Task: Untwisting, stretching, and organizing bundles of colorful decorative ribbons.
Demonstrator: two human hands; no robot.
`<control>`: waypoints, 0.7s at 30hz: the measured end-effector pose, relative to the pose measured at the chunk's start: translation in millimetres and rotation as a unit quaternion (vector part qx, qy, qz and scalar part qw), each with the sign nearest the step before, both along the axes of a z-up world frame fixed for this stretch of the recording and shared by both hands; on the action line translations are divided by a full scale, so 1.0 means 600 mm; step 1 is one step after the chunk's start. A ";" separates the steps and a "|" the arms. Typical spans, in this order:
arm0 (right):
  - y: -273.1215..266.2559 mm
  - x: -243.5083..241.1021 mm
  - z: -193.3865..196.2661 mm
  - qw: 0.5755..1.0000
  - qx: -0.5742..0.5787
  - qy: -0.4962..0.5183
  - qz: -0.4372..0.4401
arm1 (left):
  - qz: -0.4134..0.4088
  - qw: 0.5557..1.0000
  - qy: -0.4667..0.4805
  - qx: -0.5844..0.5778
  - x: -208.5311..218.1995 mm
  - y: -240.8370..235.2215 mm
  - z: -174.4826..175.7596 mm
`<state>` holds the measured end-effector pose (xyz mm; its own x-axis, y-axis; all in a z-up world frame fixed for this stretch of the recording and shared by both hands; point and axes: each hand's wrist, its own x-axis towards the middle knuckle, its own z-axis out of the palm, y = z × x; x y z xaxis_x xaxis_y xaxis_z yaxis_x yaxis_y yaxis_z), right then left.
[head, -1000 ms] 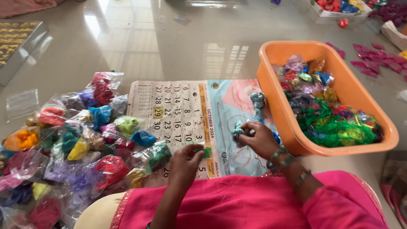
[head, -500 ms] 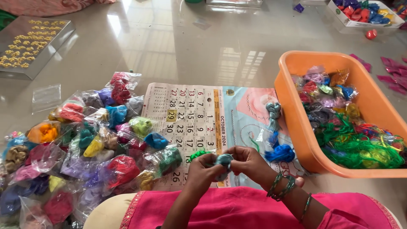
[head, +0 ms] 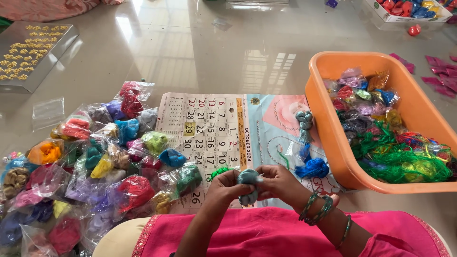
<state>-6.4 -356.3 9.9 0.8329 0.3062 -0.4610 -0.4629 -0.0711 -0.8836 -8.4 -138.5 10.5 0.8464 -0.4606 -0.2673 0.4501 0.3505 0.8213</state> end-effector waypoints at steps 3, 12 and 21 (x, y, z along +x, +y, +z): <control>0.005 -0.005 0.021 0.999 0.037 -0.015 -0.034 | 0.001 1.000 -0.021 0.015 -0.001 -0.001 0.002; 0.007 0.002 0.018 0.991 0.069 -0.095 -0.056 | 0.092 0.986 -0.090 0.104 0.004 -0.015 0.007; 0.013 -0.001 0.005 0.994 0.043 -0.101 0.012 | 0.050 0.961 -0.088 0.258 -0.007 -0.012 0.012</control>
<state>-6.8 -348.8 12.7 0.8974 0.3585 -0.2573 -0.2753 -0.0007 -0.9613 -12.9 -145.6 17.5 0.9324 -0.2200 -0.2868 0.2733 -0.0903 0.9577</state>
